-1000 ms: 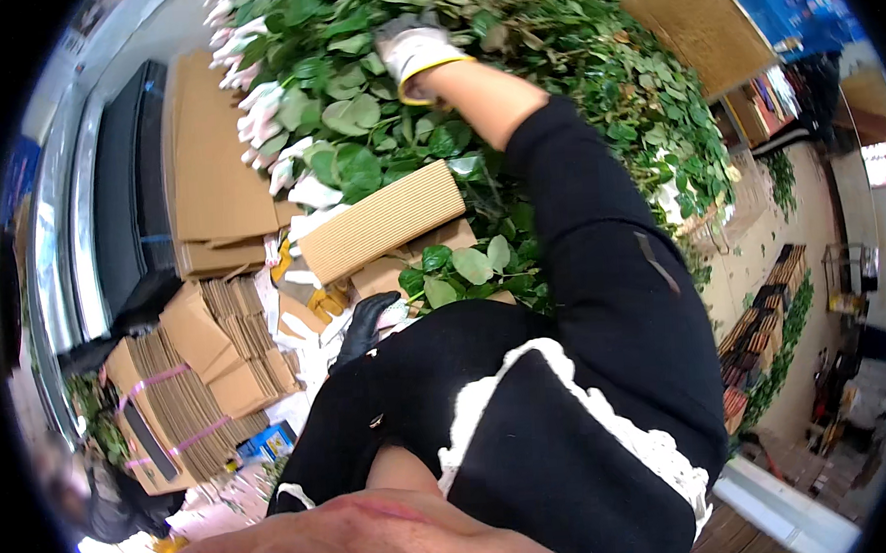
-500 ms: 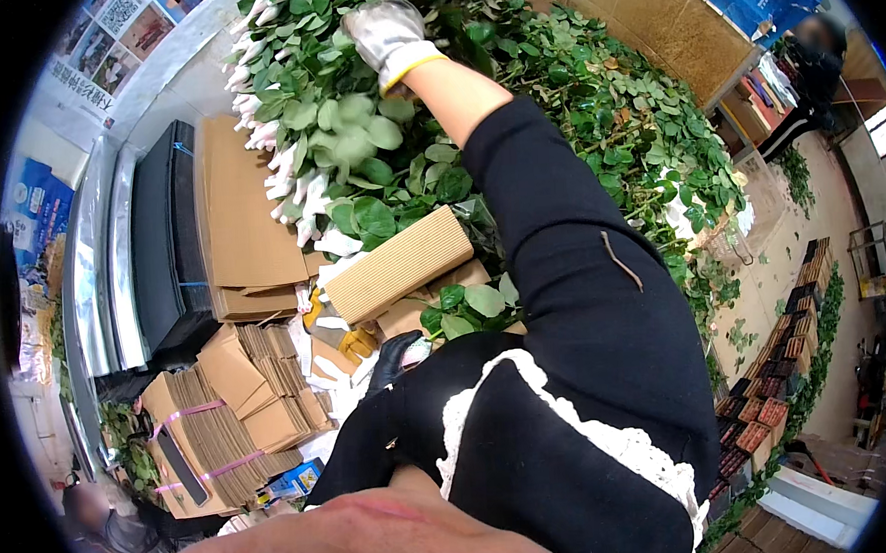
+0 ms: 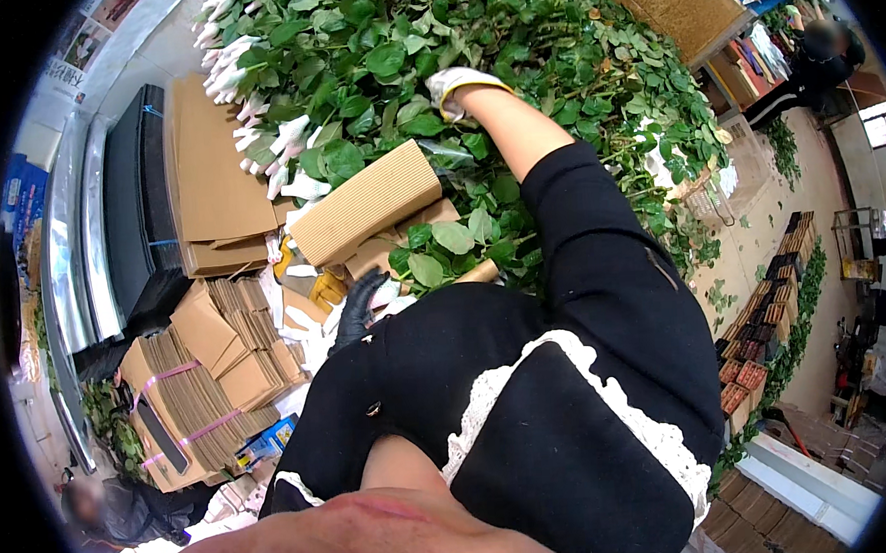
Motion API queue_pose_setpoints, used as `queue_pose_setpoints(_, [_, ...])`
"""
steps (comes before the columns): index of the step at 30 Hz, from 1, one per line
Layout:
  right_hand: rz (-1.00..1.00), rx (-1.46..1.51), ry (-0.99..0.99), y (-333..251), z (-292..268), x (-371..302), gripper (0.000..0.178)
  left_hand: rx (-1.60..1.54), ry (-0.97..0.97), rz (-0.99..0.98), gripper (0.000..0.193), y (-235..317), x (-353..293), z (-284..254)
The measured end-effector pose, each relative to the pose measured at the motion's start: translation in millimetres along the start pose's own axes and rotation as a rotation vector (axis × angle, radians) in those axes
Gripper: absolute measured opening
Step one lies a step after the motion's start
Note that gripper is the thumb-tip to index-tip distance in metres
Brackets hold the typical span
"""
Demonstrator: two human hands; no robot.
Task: The person packs white tulips and green leafy stems into small cardboard boxes. They arrange the flowers inside each box, fold the flaps, and place the closed boxes on a stack. The process repeats continuously with new boxes and flowers.
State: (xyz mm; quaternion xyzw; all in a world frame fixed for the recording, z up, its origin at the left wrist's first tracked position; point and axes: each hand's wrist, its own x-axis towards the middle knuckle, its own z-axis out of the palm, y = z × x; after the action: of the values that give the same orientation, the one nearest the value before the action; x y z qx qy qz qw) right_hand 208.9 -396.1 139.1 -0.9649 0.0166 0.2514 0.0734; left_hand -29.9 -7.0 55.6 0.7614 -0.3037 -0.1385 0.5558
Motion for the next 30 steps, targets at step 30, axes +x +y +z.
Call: queue_pose_setpoints(30, [-0.260, -0.309, 0.439, -83, 4, -90, 0.044, -0.401, 0.080, -0.149, 0.073, -21, -14, 12])
